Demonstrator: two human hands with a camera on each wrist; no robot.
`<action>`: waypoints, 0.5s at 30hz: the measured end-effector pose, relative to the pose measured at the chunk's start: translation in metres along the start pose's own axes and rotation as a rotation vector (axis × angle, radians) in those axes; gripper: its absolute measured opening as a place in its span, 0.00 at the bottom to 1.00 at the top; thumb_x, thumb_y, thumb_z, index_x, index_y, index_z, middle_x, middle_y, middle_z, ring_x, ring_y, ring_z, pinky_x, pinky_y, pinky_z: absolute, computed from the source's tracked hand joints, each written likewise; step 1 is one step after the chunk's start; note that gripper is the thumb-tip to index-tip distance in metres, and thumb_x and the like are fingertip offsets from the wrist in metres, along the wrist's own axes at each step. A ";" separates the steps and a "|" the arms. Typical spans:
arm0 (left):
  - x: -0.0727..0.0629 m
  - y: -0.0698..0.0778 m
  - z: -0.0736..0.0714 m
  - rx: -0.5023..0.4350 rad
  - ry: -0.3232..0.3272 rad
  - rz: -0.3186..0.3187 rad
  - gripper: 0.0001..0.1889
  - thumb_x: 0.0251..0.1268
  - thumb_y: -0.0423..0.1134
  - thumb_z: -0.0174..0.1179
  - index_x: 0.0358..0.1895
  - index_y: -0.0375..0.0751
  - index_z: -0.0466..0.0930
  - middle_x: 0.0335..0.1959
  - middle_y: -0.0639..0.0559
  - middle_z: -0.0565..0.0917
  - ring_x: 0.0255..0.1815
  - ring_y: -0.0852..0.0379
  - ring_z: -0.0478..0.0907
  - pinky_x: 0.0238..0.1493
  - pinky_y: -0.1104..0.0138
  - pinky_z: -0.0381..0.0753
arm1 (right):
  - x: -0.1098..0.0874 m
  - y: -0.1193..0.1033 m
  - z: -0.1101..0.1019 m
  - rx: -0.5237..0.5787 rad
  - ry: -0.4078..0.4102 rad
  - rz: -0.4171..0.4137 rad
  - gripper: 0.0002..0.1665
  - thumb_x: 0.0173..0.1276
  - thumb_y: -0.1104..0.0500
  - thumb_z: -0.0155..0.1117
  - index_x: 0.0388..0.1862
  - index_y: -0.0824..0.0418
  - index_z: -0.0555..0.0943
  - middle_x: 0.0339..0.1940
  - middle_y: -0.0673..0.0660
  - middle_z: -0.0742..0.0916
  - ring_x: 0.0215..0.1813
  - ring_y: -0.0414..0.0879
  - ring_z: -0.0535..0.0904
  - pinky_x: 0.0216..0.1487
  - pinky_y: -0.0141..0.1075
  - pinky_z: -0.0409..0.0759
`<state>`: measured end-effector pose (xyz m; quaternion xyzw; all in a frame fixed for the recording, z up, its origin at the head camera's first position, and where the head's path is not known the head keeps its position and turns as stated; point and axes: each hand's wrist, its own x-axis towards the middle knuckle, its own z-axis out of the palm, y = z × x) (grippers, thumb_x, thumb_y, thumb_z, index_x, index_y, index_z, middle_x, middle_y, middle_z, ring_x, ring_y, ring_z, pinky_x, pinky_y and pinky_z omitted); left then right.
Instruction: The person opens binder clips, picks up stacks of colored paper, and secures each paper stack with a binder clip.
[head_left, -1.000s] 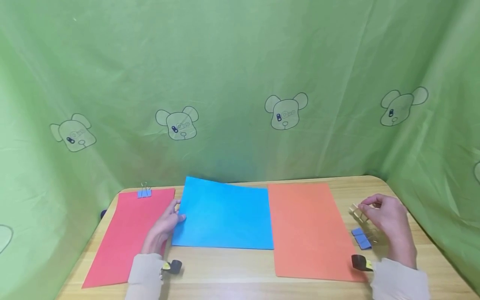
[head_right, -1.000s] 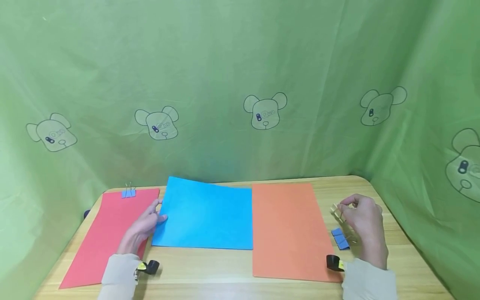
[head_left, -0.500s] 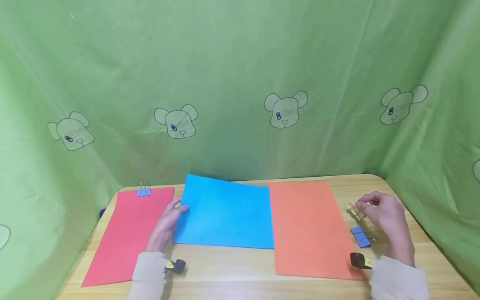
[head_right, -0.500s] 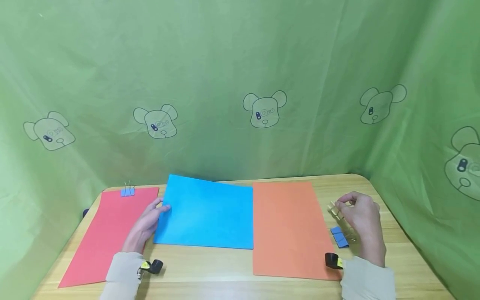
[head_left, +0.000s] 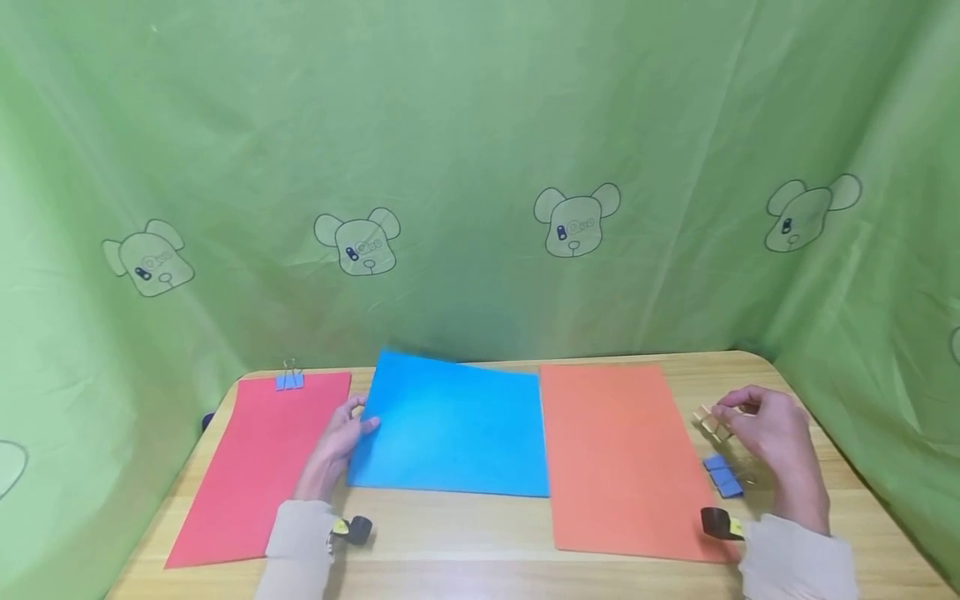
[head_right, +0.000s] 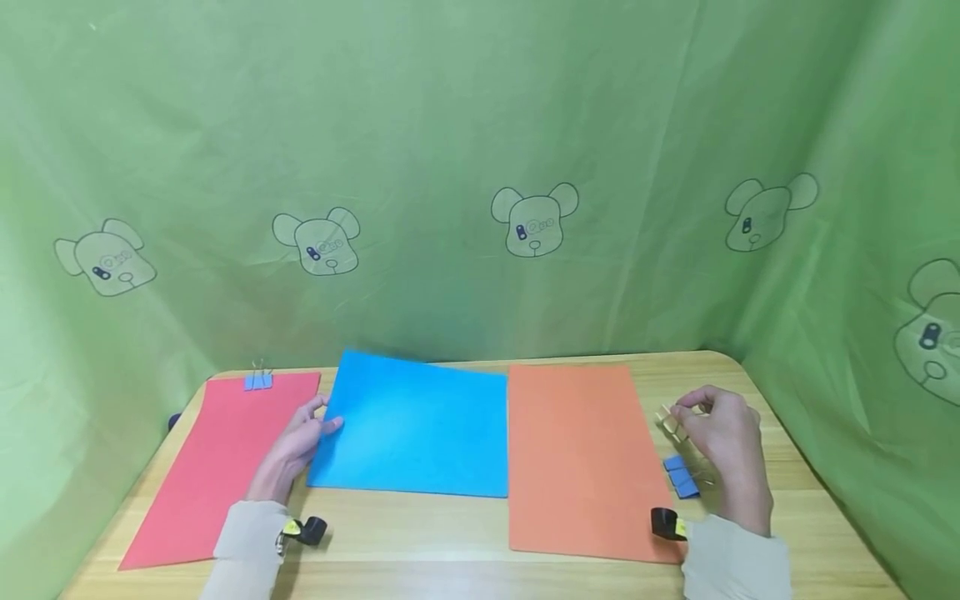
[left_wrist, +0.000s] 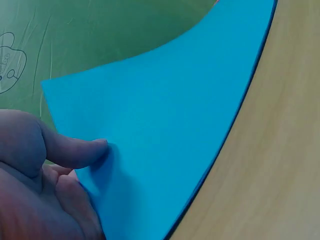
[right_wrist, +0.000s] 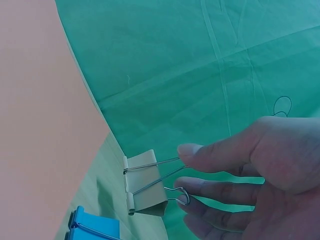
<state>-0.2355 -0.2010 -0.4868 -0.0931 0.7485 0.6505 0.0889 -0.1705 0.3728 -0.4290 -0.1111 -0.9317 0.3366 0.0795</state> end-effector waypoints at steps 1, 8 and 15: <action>-0.001 0.000 -0.002 0.003 -0.006 0.003 0.11 0.75 0.26 0.52 0.56 0.35 0.69 0.44 0.44 0.77 0.45 0.46 0.75 0.58 0.49 0.68 | 0.000 0.000 0.000 0.000 0.000 -0.001 0.14 0.72 0.59 0.65 0.45 0.71 0.83 0.43 0.68 0.86 0.42 0.58 0.78 0.35 0.41 0.72; -0.004 0.006 -0.019 -0.028 -0.028 0.059 0.29 0.80 0.28 0.44 0.80 0.32 0.51 0.77 0.32 0.61 0.78 0.34 0.54 0.78 0.40 0.47 | 0.001 0.000 0.000 0.007 0.016 -0.017 0.13 0.72 0.60 0.65 0.44 0.72 0.83 0.46 0.72 0.85 0.49 0.67 0.78 0.39 0.45 0.72; -0.007 0.020 -0.026 -0.076 0.042 0.102 0.27 0.83 0.31 0.44 0.80 0.38 0.56 0.70 0.35 0.73 0.61 0.50 0.79 0.68 0.55 0.72 | 0.000 0.002 -0.001 0.011 0.022 -0.002 0.14 0.73 0.58 0.64 0.45 0.71 0.83 0.47 0.71 0.84 0.46 0.61 0.77 0.39 0.43 0.71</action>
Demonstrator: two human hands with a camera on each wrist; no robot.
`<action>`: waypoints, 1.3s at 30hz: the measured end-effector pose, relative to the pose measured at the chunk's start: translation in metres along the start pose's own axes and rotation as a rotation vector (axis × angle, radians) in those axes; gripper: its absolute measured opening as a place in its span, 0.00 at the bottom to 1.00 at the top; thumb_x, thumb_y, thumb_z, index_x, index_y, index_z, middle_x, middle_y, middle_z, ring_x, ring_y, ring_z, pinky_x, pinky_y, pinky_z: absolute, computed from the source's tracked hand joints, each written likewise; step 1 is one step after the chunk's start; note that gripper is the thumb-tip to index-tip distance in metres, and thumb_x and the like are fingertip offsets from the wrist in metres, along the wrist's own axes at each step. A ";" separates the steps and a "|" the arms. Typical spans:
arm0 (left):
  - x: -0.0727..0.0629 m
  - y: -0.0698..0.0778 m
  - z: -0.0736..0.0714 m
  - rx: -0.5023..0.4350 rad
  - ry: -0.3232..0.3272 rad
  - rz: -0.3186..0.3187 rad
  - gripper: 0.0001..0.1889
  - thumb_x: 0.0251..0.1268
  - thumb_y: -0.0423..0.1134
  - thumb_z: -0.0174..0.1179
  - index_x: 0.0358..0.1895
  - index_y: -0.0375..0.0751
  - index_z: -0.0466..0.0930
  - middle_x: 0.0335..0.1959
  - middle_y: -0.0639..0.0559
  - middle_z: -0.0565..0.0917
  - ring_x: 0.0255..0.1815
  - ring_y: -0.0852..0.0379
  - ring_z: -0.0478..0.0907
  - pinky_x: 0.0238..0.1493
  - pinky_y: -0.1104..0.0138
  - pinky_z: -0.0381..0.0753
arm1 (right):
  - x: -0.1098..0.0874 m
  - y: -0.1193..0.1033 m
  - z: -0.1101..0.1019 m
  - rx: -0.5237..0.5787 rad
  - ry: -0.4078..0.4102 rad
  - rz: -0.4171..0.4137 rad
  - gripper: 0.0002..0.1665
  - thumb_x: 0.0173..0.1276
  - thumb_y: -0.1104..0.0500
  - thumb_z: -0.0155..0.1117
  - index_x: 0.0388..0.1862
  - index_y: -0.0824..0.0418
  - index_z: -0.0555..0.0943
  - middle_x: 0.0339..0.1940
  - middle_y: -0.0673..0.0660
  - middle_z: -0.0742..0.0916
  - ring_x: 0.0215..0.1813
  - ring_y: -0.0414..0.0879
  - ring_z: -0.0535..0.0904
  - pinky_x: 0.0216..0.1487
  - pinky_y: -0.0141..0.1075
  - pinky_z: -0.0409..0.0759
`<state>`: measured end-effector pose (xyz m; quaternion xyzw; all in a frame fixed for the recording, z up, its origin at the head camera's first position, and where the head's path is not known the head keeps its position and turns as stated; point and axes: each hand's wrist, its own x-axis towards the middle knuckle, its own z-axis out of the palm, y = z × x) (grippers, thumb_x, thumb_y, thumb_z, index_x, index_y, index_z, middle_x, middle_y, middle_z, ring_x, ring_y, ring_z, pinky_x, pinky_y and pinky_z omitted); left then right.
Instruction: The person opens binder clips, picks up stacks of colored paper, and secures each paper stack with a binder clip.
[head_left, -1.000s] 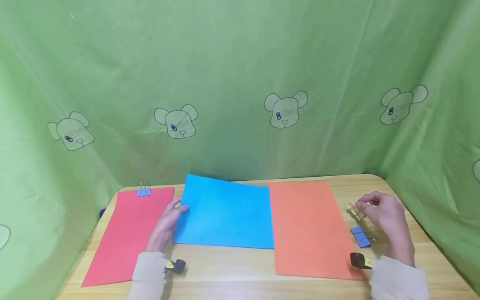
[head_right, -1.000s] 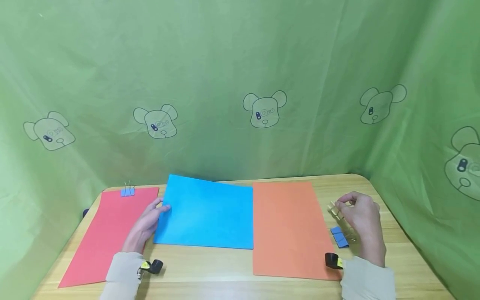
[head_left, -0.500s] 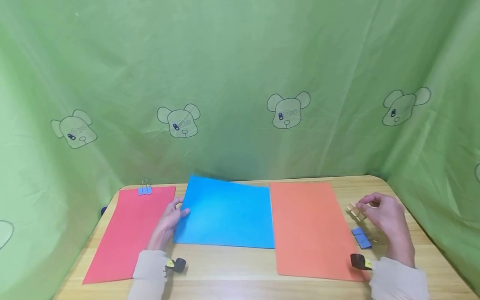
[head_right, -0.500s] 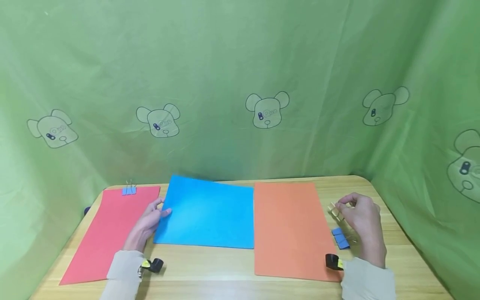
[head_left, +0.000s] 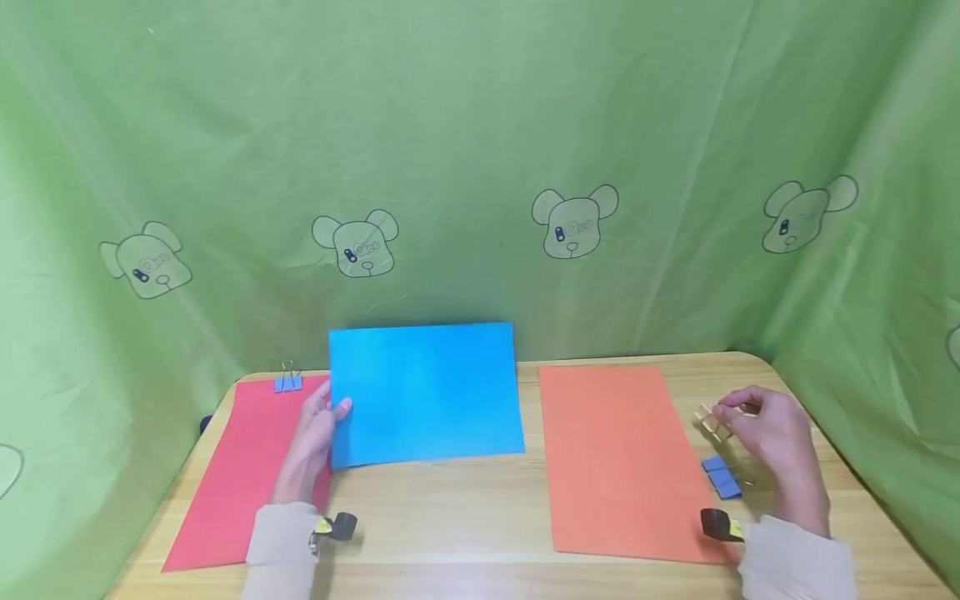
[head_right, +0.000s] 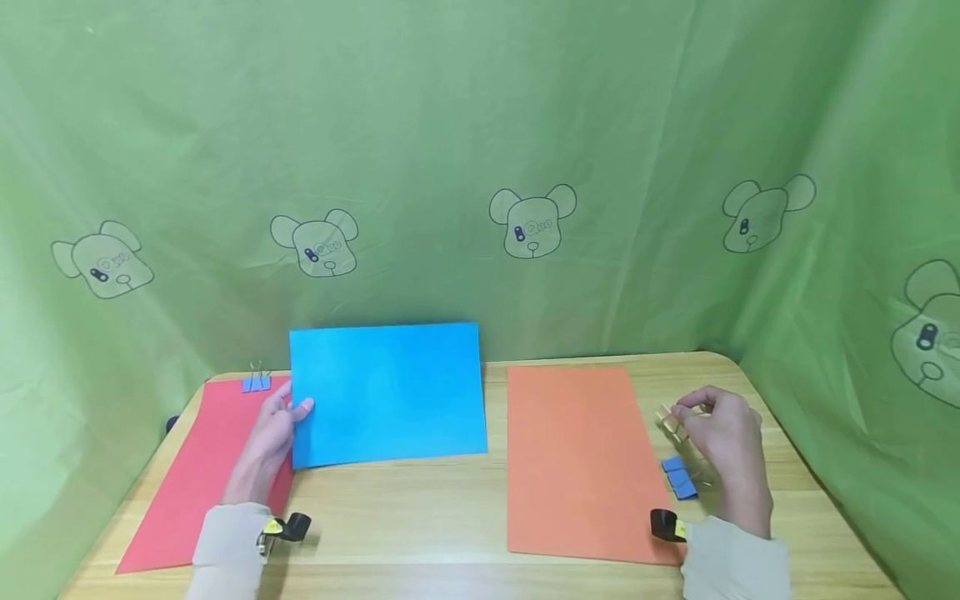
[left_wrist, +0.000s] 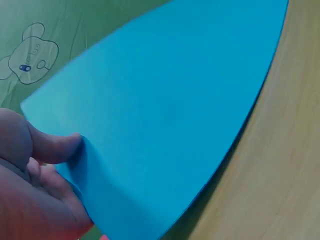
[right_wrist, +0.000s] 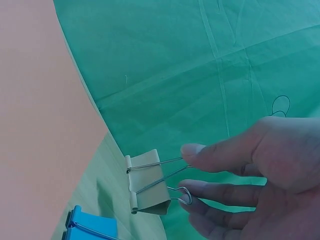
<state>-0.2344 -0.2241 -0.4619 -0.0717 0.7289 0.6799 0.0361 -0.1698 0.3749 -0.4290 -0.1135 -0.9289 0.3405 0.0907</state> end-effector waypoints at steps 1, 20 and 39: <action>-0.001 0.002 0.000 -0.017 0.004 0.011 0.27 0.83 0.32 0.44 0.80 0.40 0.57 0.68 0.37 0.75 0.58 0.53 0.81 0.65 0.58 0.75 | 0.000 0.000 0.000 -0.002 0.006 -0.005 0.15 0.74 0.58 0.64 0.45 0.71 0.83 0.48 0.71 0.84 0.47 0.61 0.77 0.39 0.42 0.72; -0.001 0.010 0.011 -0.170 -0.044 0.179 0.31 0.82 0.29 0.44 0.82 0.33 0.46 0.79 0.35 0.56 0.79 0.46 0.55 0.77 0.59 0.59 | 0.001 0.000 0.002 0.015 0.021 -0.056 0.18 0.77 0.54 0.62 0.46 0.70 0.81 0.48 0.73 0.84 0.51 0.67 0.77 0.40 0.43 0.73; 0.006 -0.007 0.014 0.045 -0.253 0.661 0.10 0.75 0.19 0.50 0.50 0.20 0.80 0.47 0.34 0.87 0.52 0.57 0.85 0.47 0.68 0.82 | 0.002 0.003 0.002 -0.004 -0.023 -0.062 0.19 0.77 0.53 0.62 0.46 0.71 0.81 0.51 0.77 0.83 0.52 0.72 0.80 0.41 0.46 0.77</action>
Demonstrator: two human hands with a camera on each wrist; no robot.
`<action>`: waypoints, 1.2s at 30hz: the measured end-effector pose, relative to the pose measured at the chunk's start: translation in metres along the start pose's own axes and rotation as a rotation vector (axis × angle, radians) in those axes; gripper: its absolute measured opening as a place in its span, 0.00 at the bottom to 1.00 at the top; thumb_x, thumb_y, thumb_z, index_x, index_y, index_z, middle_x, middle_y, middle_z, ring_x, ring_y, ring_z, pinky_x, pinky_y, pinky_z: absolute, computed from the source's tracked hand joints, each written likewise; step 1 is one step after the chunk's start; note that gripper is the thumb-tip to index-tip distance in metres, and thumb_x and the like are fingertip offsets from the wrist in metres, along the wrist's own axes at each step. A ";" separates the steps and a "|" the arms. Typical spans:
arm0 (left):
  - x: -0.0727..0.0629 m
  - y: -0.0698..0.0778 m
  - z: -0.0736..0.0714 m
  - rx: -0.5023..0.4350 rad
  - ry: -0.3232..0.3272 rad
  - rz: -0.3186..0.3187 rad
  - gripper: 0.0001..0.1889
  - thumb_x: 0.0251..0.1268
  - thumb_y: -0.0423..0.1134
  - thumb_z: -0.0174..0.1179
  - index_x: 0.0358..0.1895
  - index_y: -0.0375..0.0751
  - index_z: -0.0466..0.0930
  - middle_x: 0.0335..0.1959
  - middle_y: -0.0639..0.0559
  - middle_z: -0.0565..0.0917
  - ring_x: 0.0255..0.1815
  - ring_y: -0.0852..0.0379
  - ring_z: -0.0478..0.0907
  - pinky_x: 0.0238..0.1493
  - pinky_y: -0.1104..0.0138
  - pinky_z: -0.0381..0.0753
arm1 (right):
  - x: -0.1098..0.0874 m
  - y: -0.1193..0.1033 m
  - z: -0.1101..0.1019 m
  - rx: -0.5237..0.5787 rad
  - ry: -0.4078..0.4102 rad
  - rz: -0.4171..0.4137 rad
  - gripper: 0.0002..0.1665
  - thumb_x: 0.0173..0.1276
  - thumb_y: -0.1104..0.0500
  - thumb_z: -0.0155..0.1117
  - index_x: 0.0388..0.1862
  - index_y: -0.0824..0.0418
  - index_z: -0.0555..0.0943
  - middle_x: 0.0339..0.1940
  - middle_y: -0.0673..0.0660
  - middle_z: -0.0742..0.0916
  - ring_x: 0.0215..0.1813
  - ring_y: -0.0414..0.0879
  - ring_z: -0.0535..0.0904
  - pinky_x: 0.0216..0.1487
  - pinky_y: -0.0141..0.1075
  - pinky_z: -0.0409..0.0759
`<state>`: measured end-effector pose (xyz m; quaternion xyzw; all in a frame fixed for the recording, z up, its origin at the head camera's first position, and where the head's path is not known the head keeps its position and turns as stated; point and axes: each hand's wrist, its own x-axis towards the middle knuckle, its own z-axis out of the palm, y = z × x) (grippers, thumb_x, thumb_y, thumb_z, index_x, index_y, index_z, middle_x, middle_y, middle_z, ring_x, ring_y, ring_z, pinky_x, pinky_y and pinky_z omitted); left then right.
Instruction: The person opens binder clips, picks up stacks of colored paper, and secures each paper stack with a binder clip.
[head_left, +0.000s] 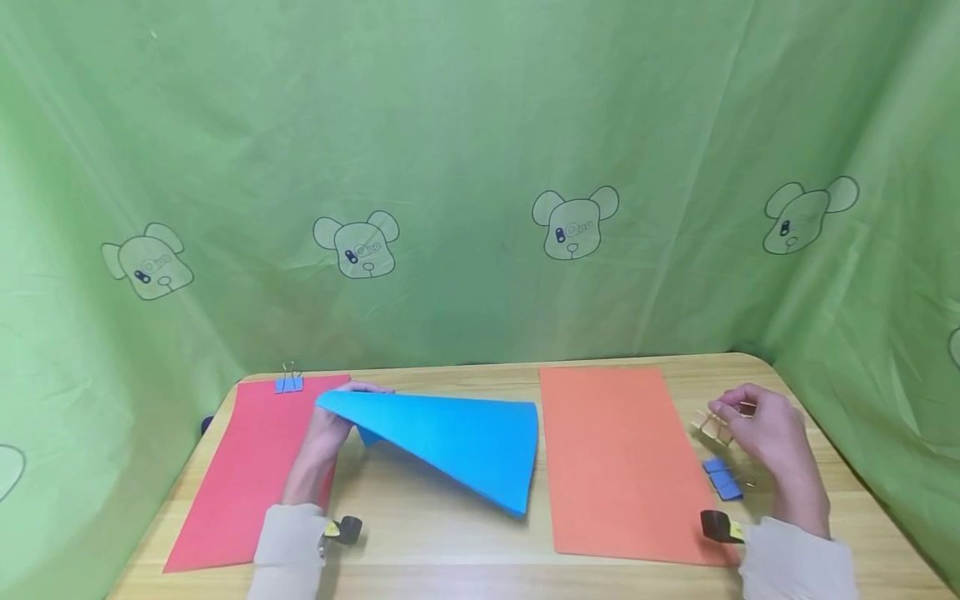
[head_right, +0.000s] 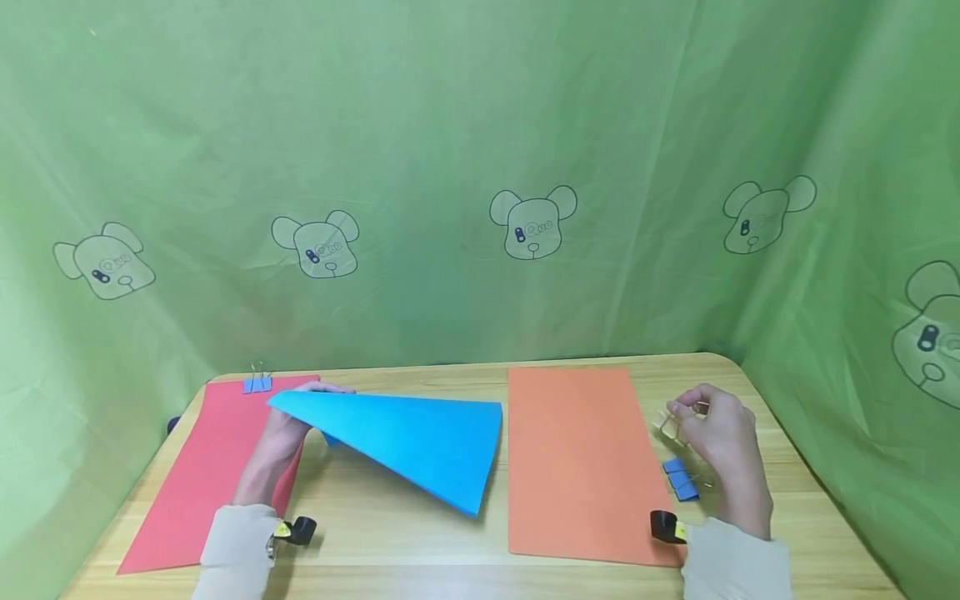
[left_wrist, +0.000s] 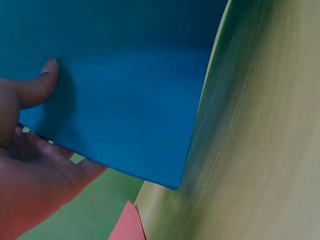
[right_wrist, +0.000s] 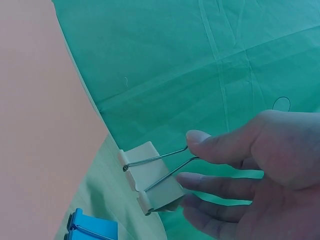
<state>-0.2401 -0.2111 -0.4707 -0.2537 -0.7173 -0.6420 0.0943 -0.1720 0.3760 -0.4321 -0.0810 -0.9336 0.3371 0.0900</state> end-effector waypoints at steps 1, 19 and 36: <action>0.000 0.000 0.001 0.014 0.034 -0.037 0.10 0.74 0.19 0.52 0.50 0.21 0.81 0.46 0.38 0.89 0.52 0.58 0.85 0.49 0.68 0.82 | 0.000 0.000 0.000 -0.005 -0.005 -0.001 0.19 0.77 0.53 0.61 0.46 0.71 0.80 0.52 0.77 0.83 0.53 0.73 0.79 0.41 0.47 0.77; -0.002 0.007 0.011 0.091 0.279 -0.427 0.11 0.70 0.37 0.68 0.40 0.31 0.78 0.28 0.51 0.81 0.38 0.59 0.79 0.46 0.69 0.76 | -0.003 -0.005 -0.001 0.004 0.039 0.039 0.22 0.73 0.54 0.67 0.53 0.72 0.81 0.44 0.69 0.87 0.38 0.44 0.79 0.37 0.38 0.74; 0.000 -0.003 0.016 0.069 0.281 -0.467 0.15 0.73 0.38 0.64 0.54 0.31 0.76 0.47 0.45 0.86 0.47 0.58 0.82 0.52 0.67 0.80 | 0.001 -0.003 0.002 0.009 -0.081 0.055 0.40 0.65 0.56 0.75 0.68 0.77 0.71 0.54 0.75 0.82 0.55 0.68 0.78 0.51 0.58 0.77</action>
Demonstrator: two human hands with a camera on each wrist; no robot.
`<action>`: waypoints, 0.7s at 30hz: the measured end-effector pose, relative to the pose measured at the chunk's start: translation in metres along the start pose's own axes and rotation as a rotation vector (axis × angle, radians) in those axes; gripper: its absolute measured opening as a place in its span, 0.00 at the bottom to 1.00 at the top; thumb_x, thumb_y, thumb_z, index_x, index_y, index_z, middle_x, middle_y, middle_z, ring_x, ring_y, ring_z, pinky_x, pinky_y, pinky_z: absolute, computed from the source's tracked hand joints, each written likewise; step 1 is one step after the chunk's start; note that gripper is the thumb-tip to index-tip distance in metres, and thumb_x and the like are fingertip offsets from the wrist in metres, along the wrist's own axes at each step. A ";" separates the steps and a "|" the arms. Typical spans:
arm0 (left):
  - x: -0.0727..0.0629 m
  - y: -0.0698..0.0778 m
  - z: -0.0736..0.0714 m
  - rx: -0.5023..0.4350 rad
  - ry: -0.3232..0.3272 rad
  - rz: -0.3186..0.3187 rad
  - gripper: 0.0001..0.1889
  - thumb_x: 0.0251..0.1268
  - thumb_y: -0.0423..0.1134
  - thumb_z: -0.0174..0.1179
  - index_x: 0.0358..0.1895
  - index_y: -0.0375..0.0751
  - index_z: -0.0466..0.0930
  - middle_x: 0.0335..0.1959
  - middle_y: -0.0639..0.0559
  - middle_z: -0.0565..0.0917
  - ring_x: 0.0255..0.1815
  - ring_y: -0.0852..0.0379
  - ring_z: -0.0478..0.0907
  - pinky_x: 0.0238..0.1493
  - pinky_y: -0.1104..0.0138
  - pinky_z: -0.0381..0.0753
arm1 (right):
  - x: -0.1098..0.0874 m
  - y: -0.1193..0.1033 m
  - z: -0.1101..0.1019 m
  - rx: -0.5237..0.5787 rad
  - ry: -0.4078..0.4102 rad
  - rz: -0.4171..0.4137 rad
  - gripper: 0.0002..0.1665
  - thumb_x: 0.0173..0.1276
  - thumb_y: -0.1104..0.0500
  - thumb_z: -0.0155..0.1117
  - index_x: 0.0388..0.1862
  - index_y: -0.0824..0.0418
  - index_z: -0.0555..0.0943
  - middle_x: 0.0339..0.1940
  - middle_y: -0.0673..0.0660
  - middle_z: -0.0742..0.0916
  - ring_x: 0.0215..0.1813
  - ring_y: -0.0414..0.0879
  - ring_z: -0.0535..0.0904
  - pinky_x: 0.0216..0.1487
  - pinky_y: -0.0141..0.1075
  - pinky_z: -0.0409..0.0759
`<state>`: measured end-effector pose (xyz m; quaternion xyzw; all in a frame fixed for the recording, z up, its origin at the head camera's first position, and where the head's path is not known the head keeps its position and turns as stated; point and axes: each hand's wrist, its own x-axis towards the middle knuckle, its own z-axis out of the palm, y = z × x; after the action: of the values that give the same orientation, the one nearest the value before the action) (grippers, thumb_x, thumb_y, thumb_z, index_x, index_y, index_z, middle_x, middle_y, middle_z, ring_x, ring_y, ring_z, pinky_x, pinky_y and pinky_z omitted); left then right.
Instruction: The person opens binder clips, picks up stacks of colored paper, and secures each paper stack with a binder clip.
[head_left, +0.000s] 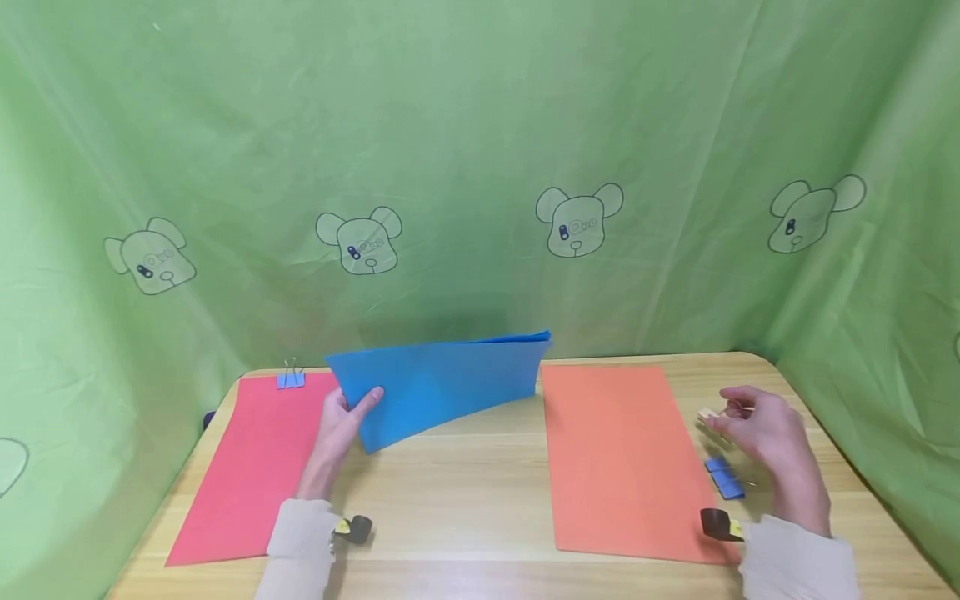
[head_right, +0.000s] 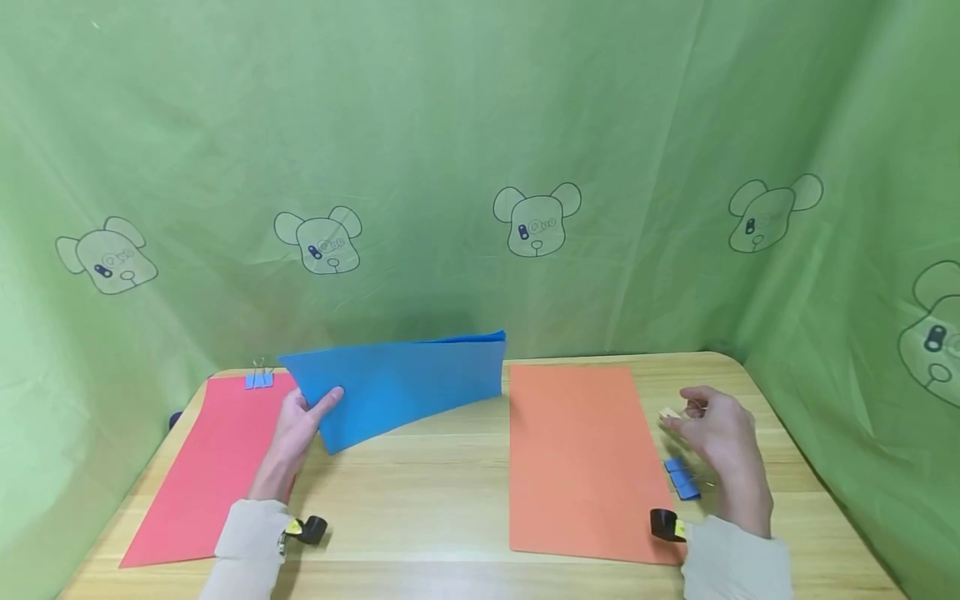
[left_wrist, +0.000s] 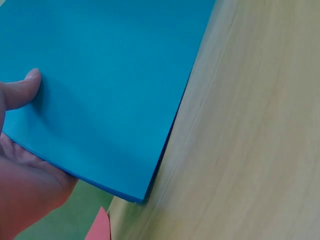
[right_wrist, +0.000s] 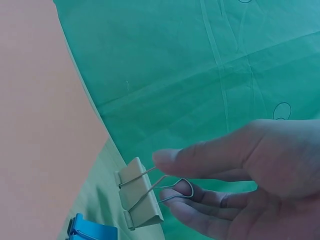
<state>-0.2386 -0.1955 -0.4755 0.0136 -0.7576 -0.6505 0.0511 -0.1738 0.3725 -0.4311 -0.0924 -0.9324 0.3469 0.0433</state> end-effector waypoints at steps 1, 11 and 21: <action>0.000 -0.001 0.000 -0.006 -0.004 -0.001 0.15 0.74 0.38 0.63 0.54 0.31 0.76 0.48 0.45 0.86 0.47 0.58 0.82 0.52 0.67 0.80 | 0.000 0.000 0.000 0.001 -0.003 0.005 0.41 0.65 0.56 0.75 0.69 0.78 0.70 0.54 0.75 0.81 0.55 0.68 0.77 0.53 0.59 0.76; 0.001 -0.005 0.003 -0.041 0.002 0.056 0.12 0.78 0.38 0.58 0.53 0.32 0.75 0.46 0.44 0.85 0.47 0.56 0.84 0.52 0.64 0.83 | 0.000 -0.005 -0.001 -0.001 -0.057 0.048 0.51 0.63 0.57 0.76 0.73 0.82 0.60 0.53 0.72 0.79 0.54 0.64 0.73 0.59 0.64 0.71; -0.003 0.002 0.000 0.010 0.079 0.034 0.14 0.79 0.39 0.57 0.55 0.31 0.76 0.51 0.37 0.86 0.53 0.46 0.85 0.58 0.57 0.82 | -0.001 -0.009 -0.003 -0.068 -0.009 0.013 0.46 0.61 0.55 0.77 0.67 0.82 0.68 0.54 0.76 0.80 0.52 0.68 0.76 0.49 0.58 0.78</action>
<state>-0.2356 -0.1951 -0.4737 0.0269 -0.7582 -0.6449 0.0919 -0.1734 0.3678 -0.4232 -0.0984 -0.9432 0.3156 0.0334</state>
